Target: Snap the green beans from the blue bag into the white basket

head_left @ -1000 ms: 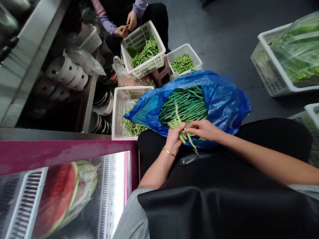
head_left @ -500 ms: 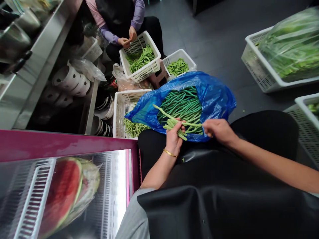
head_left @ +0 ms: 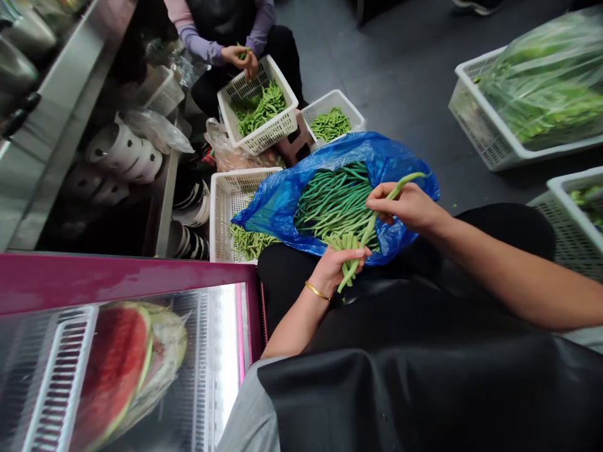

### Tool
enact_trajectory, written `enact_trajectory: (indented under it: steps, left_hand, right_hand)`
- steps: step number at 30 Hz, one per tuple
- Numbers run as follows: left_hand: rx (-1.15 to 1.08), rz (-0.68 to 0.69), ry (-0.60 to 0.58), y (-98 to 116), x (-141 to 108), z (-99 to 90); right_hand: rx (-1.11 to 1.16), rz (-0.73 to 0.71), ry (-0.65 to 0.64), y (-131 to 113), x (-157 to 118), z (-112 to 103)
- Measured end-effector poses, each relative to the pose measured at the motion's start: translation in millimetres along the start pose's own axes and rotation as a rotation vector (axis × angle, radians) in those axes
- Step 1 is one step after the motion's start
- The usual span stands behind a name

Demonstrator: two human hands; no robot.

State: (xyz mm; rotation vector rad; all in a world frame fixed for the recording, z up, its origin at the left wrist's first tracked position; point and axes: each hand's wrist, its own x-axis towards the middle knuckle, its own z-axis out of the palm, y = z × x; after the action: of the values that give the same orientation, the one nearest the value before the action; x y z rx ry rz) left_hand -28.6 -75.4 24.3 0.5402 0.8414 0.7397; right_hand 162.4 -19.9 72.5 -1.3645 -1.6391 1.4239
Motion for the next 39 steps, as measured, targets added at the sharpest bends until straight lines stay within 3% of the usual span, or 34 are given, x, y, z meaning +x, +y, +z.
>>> enact_trajectory:
  steps: [3,6,7,9,12,15,18,20,22,25,29,32,35,37,39]
  left_hand:
    - [-0.204,0.083,0.269,6,9,-12.5]
    - [-0.368,0.176,0.446,12,16,-24.5]
    - [-0.344,0.184,0.435,12,17,-25.3]
    - [-0.201,0.125,0.291,11,16,-20.9]
    - [0.065,0.003,0.040,7,11,-7.2]
    - [0.327,0.098,0.022,9,3,0.9]
    - [0.517,0.166,-0.064,13,-2,-1.3]
    - [0.461,0.174,-0.072,13,-2,-5.1]
    - [0.286,0.206,0.030,10,2,-7.4]
    - [0.157,0.240,0.157,2,8,-4.9]
    - [0.354,0.265,0.196,-3,7,1.7]
    - [0.381,0.236,0.178,-4,5,1.4]
    - [0.397,0.180,0.135,-4,3,-1.2]
    - [0.439,0.165,0.089,-2,0,-1.4]
    - [0.471,0.173,0.031,3,-4,-0.2]
  right_hand:
    - [-0.121,-0.185,0.160,-9,-12,18]
    - [0.029,-0.055,0.130,8,-24,29]
    - [0.122,0.040,0.082,16,-23,30]
    - [0.267,0.175,-0.039,30,-15,32]
    - [0.220,0.189,-0.106,40,2,32]
    - [0.106,0.195,-0.165,40,3,30]
    - [0.413,0.245,-0.397,42,-15,33]
    - [0.679,0.229,-0.609,45,-29,37]
    - [0.757,0.219,-0.728,47,-36,43]
    - [0.517,0.322,-0.691,46,-33,51]
    - [0.122,0.374,-0.697,40,-21,56]
    - [-0.157,0.258,-0.661,37,-15,46]
    - [-0.326,0.045,-0.491,34,-7,27]
    - [-0.312,-0.111,-0.459,32,-5,19]
    - [-0.170,-0.134,-0.533,32,-10,20]
